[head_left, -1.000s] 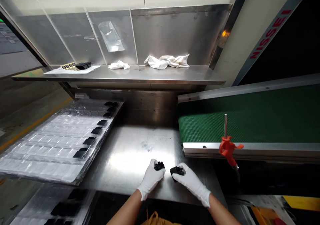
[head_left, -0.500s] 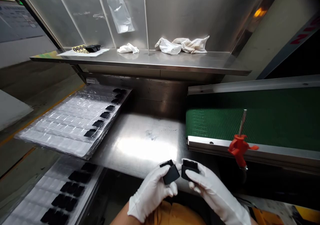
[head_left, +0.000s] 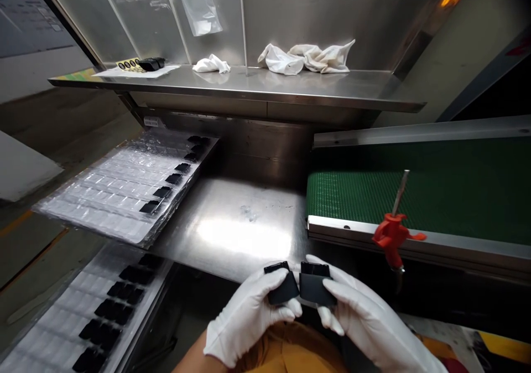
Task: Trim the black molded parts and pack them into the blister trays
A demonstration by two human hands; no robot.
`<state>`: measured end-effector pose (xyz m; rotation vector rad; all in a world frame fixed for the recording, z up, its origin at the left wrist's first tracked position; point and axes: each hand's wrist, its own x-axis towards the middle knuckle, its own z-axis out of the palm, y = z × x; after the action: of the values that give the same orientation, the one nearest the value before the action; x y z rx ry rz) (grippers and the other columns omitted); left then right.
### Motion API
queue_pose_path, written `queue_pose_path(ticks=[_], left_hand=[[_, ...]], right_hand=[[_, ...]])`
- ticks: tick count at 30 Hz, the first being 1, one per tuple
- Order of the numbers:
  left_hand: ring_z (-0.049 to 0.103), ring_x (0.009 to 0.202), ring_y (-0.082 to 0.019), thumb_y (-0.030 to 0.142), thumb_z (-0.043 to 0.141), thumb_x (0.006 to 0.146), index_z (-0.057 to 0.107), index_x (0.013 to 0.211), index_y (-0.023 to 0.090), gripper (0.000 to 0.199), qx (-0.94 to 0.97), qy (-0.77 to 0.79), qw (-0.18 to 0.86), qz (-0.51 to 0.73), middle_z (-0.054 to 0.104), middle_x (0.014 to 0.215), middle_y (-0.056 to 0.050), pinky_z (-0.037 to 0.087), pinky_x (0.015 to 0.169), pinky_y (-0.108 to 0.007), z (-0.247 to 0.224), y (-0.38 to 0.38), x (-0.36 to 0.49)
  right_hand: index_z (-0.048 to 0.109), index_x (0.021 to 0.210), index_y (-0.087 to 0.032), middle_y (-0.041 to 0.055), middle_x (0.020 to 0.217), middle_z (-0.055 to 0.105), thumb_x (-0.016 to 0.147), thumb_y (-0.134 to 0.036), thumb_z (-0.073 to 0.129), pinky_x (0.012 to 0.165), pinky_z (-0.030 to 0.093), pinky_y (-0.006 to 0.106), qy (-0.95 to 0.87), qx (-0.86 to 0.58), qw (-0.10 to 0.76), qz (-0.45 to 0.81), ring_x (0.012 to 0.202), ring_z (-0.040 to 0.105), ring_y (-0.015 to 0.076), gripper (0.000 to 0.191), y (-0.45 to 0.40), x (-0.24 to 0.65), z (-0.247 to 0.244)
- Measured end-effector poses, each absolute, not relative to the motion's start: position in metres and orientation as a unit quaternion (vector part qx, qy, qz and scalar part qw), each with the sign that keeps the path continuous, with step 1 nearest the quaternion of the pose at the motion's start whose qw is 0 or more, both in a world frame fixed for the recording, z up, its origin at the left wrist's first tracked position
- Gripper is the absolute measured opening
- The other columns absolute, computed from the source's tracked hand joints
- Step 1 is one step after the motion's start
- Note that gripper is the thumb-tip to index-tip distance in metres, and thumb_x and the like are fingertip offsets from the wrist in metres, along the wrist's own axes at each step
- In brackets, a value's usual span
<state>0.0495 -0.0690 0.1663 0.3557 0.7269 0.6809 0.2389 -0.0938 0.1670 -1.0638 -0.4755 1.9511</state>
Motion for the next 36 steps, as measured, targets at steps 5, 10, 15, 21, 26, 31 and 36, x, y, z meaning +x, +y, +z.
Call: queue_pose_path(ticks=[5,10,15,21,26,31,36], left_hand=[[0.062,0.065,-0.012,0.034,0.055,0.090,0.062,0.105,0.013,0.027,0.148,0.351,0.869,0.315,0.060,0.084,-0.007,0.052,0.061,-0.020,0.163,-0.070,0.055],[0.064,0.069,-0.012,0.034,0.056,0.089,0.061,0.110,0.014,0.030,0.112,0.325,0.892,0.293,0.061,0.095,-0.009,0.054,0.066,-0.021,0.160,-0.070,0.057],[0.064,0.072,-0.015,0.040,0.054,0.089,0.061,0.106,0.011,0.034,0.091,0.333,0.893,0.288,0.061,0.093,-0.010,0.054,0.066,-0.022,0.159,-0.067,0.060],[0.058,0.100,-0.019,0.030,0.061,0.086,0.065,0.100,0.016,0.020,0.140,0.366,0.850,0.353,0.059,0.108,-0.009,0.053,0.080,-0.026,0.155,-0.069,0.065],[0.053,0.110,-0.022,0.031,0.057,0.089,0.066,0.105,0.016,0.024,0.157,0.376,0.828,0.385,0.059,0.118,-0.011,0.052,0.082,-0.028,0.150,-0.069,0.065],[0.058,0.099,-0.022,0.035,0.061,0.086,0.066,0.103,0.015,0.026,0.141,0.394,0.825,0.379,0.061,0.114,-0.011,0.054,0.073,-0.029,0.150,-0.068,0.062],[0.061,0.077,-0.018,0.042,0.057,0.088,0.063,0.097,0.014,0.030,0.160,0.405,0.822,0.366,0.064,0.092,-0.011,0.051,0.063,-0.026,0.152,-0.070,0.067]], right_hand=[[0.057,0.127,-0.021,0.0097,0.096,0.066,0.079,-0.046,0.067,0.046,0.040,0.023,-0.151,-0.431,0.437,0.775,0.057,0.055,0.0111,0.055,-0.095,0.240,0.161],[0.053,0.131,-0.023,0.0089,0.101,0.065,0.066,-0.038,0.080,0.050,0.043,0.023,-0.191,-0.473,0.428,0.746,0.060,0.054,0.0103,0.073,-0.099,0.241,0.161],[0.049,0.133,-0.020,0.0090,0.106,0.065,0.067,-0.048,0.076,0.047,0.043,0.025,-0.255,-0.551,0.408,0.682,0.054,0.054,0.0096,0.076,-0.095,0.240,0.147],[0.057,0.128,-0.022,0.0092,0.116,0.066,0.073,-0.042,0.065,0.091,0.052,0.039,-0.436,-0.693,0.358,0.449,0.105,0.063,0.0263,0.058,-0.092,0.228,0.136],[0.051,0.135,-0.022,0.0103,0.129,0.060,0.079,-0.036,0.059,0.102,0.047,0.041,-0.525,-0.663,0.340,0.412,0.119,0.055,0.0270,0.059,-0.096,0.219,0.141],[0.048,0.137,-0.026,0.0072,0.141,0.050,0.089,-0.045,0.048,0.113,0.034,0.042,-0.522,-0.561,0.327,0.553,0.131,0.044,0.0234,0.051,-0.098,0.234,0.153],[0.061,0.123,-0.025,0.0089,0.119,0.064,0.082,-0.053,0.059,0.102,0.045,0.043,-0.405,-0.552,0.372,0.626,0.114,0.056,0.0256,0.049,-0.096,0.240,0.148]])
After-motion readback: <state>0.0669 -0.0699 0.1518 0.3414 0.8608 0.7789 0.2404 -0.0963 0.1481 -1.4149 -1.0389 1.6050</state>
